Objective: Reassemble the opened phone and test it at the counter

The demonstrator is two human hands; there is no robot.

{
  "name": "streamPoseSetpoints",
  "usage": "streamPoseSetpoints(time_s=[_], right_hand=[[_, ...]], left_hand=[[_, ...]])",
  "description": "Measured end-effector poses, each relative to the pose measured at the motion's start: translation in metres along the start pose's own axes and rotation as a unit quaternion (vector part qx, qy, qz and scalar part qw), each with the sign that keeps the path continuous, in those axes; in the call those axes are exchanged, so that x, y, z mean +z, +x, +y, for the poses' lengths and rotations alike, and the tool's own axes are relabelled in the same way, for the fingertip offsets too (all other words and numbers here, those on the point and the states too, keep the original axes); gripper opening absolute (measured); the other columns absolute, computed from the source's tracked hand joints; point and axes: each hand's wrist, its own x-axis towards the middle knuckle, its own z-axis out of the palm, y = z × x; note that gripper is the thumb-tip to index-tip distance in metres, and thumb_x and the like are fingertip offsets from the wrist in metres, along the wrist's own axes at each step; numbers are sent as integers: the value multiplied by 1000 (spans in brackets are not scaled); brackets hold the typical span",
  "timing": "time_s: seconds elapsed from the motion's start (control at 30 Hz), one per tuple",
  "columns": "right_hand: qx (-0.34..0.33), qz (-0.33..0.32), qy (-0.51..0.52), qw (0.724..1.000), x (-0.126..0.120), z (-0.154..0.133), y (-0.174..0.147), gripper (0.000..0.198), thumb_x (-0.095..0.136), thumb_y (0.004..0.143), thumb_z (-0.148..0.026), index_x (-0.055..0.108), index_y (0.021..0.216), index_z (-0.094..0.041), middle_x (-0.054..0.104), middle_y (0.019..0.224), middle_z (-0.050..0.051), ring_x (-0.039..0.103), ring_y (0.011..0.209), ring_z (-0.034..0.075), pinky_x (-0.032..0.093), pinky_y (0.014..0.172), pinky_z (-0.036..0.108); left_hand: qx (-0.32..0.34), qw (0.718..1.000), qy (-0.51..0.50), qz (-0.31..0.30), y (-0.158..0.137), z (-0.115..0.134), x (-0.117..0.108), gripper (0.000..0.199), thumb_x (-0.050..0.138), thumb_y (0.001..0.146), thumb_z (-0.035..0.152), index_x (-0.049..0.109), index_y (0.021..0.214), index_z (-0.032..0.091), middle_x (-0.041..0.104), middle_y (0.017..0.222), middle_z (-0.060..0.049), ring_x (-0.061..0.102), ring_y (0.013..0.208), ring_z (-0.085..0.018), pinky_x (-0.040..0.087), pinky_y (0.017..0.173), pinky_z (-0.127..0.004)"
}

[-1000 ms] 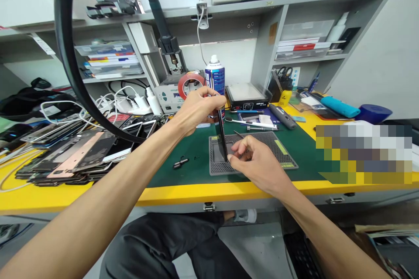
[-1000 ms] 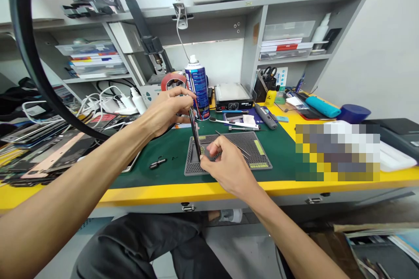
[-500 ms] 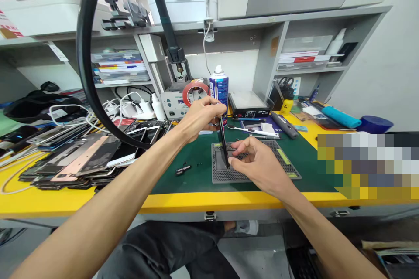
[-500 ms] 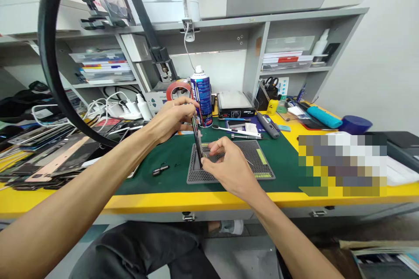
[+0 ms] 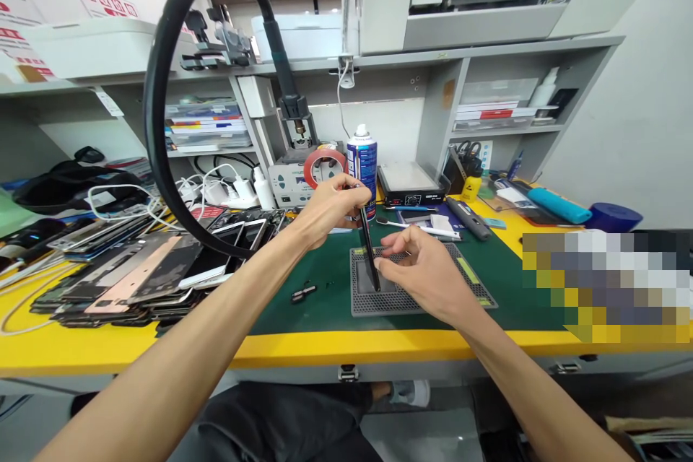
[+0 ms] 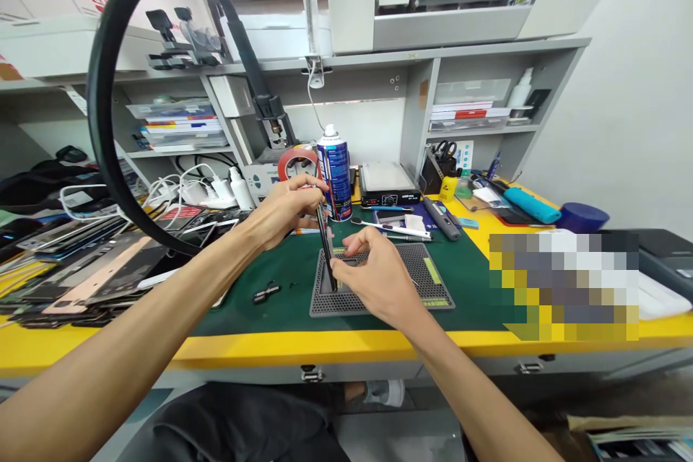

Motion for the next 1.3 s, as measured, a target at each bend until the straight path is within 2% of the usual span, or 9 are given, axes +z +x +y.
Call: streamPoseSetpoints(time_s=[0.43,0.6,0.73,0.9,0.97,1.13,1.3], right_hand=[[-2,2,-11,1000,1,-11,10,30,71,77,-33,43,78,-23,64,109,6,66,97,24,49,76,36],[-4,0,-18,1000,4,-13,10,30,70,78,-33,41,78,-24,64,107,4,64,92,23,48,73,35],[-9,2,-24,1000,9,-13,8,30,69,78,-34,40,78,-24,64,104,3,61,86,21,46,71,35],[-7,14,-34,999,14,-11,7,29,67,77,-35,41,79,-24,63,104,2,50,63,13,43,63,33],[-8,17,-38,999,15,-11,7,29,67,77,-36,40,79,-24,63,104,1,46,59,12,42,62,32],[-14,14,-37,999,15,-12,7,28,66,78,-36,40,80,-25,62,103,1,43,59,12,41,61,31],[-12,8,-32,999,14,-13,8,26,65,78,-34,40,79,-24,62,102,2,45,63,13,41,61,31]], left_hand=[[-10,1000,8,3,-5,5,0,30,62,64,18,61,94,21,45,68,5,42,62,-11,52,60,-27],[3,1000,14,-10,-8,0,-5,33,63,69,21,63,102,23,49,78,3,50,71,-14,52,64,-29],[20,1000,15,-19,-9,-6,-7,43,62,70,22,62,113,25,55,91,0,57,78,-16,53,71,-33],[32,999,27,-32,-10,-10,-8,51,62,68,19,61,118,26,56,104,-2,60,82,-17,52,74,-33],[36,998,32,-35,-11,-10,-7,53,63,68,18,61,121,27,55,105,-2,59,80,-15,51,73,-31],[34,998,37,-45,-13,-10,-6,60,61,68,16,57,126,28,56,102,-1,52,68,-11,46,65,-26],[38,998,40,-39,-16,-11,-4,62,61,67,16,55,127,29,58,105,-1,56,75,-13,48,69,-27]])
